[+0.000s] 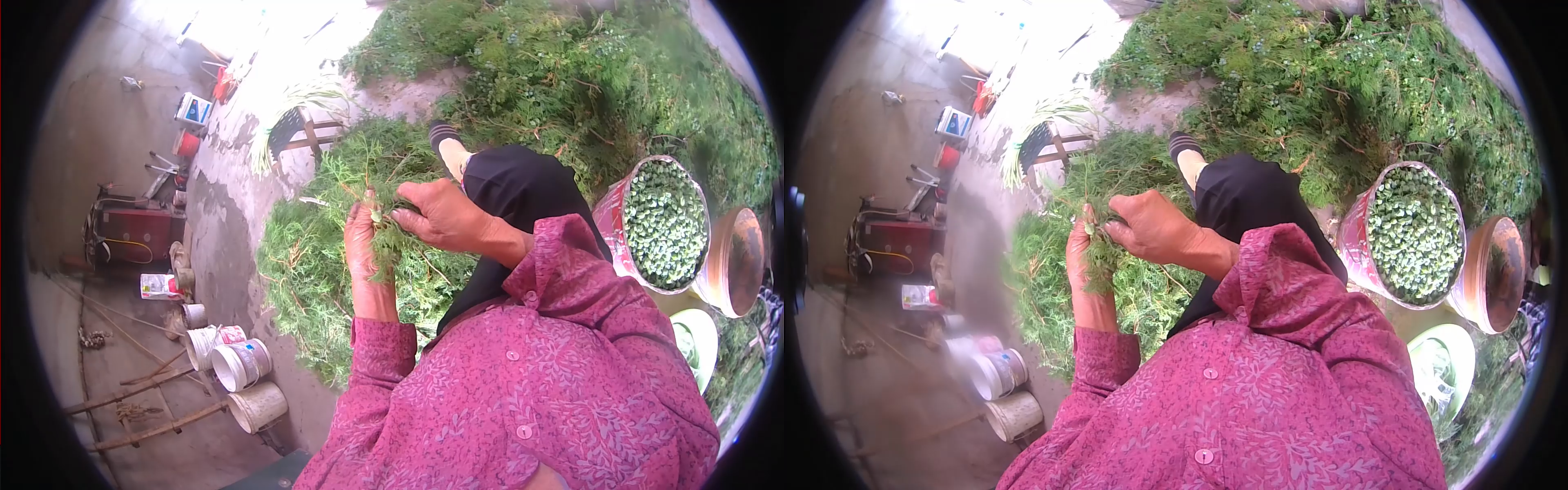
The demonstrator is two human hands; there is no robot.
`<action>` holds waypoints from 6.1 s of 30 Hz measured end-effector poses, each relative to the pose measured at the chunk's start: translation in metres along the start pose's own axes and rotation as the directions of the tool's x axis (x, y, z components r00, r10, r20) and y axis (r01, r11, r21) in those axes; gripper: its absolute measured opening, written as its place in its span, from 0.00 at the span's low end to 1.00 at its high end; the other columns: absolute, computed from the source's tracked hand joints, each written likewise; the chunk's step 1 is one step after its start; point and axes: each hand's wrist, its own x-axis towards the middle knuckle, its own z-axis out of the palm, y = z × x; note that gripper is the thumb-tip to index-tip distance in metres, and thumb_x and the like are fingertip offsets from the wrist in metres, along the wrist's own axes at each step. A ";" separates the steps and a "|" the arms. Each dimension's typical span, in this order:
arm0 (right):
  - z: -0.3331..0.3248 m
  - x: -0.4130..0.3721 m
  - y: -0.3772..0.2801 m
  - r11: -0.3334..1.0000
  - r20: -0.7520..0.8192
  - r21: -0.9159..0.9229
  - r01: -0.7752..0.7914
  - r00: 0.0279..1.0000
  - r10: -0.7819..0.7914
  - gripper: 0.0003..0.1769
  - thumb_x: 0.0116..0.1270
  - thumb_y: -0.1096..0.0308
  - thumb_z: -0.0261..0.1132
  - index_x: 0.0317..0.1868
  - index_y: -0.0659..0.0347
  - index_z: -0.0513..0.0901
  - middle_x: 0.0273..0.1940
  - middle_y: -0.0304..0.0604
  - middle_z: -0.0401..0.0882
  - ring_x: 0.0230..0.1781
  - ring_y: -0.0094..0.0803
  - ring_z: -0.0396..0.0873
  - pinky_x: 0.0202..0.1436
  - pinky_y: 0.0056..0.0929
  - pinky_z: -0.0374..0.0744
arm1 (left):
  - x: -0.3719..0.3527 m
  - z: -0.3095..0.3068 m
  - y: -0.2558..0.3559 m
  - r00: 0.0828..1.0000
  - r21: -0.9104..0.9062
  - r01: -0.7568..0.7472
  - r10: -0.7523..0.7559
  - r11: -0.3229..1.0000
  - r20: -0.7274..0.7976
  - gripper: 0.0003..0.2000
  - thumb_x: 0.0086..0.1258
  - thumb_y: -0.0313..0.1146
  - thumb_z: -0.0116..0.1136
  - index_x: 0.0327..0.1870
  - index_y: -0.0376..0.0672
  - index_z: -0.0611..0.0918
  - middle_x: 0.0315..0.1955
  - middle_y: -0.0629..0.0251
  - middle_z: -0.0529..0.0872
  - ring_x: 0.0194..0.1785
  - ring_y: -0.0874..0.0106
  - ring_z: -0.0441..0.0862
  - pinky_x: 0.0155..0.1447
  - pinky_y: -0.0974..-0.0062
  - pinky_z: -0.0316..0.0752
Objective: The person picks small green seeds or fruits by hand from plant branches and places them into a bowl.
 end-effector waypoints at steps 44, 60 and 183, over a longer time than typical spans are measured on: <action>-0.010 -0.008 -0.014 0.583 0.547 0.618 -0.528 0.821 0.164 0.10 0.59 0.71 0.52 0.38 0.65 0.77 0.27 0.36 0.77 0.22 0.18 0.76 0.19 0.16 0.70 | -0.015 0.013 0.052 0.986 0.020 -0.166 0.166 0.986 -0.007 0.13 0.58 0.28 0.62 0.38 0.36 0.71 0.20 0.66 0.75 0.16 0.77 0.71 0.17 0.84 0.65; 0.002 0.005 0.002 0.976 0.112 0.202 -0.086 0.992 0.065 0.16 0.54 0.59 0.66 0.32 0.66 0.80 0.23 0.40 0.77 0.23 0.22 0.73 0.27 0.22 0.71 | -0.019 0.030 0.018 0.952 0.368 -0.291 0.305 0.883 0.023 0.26 0.59 0.24 0.60 0.57 0.30 0.63 0.36 0.56 0.80 0.32 0.73 0.78 0.33 0.80 0.74; -0.118 -0.060 -0.046 0.856 0.044 0.317 -0.409 0.908 0.417 0.09 0.55 0.69 0.61 0.35 0.66 0.79 0.28 0.39 0.78 0.28 0.23 0.75 0.33 0.19 0.74 | -0.020 0.033 0.026 0.955 -0.511 0.284 -0.285 0.812 0.077 0.10 0.60 0.24 0.57 0.39 0.30 0.72 0.21 0.62 0.74 0.25 0.74 0.74 0.32 0.79 0.73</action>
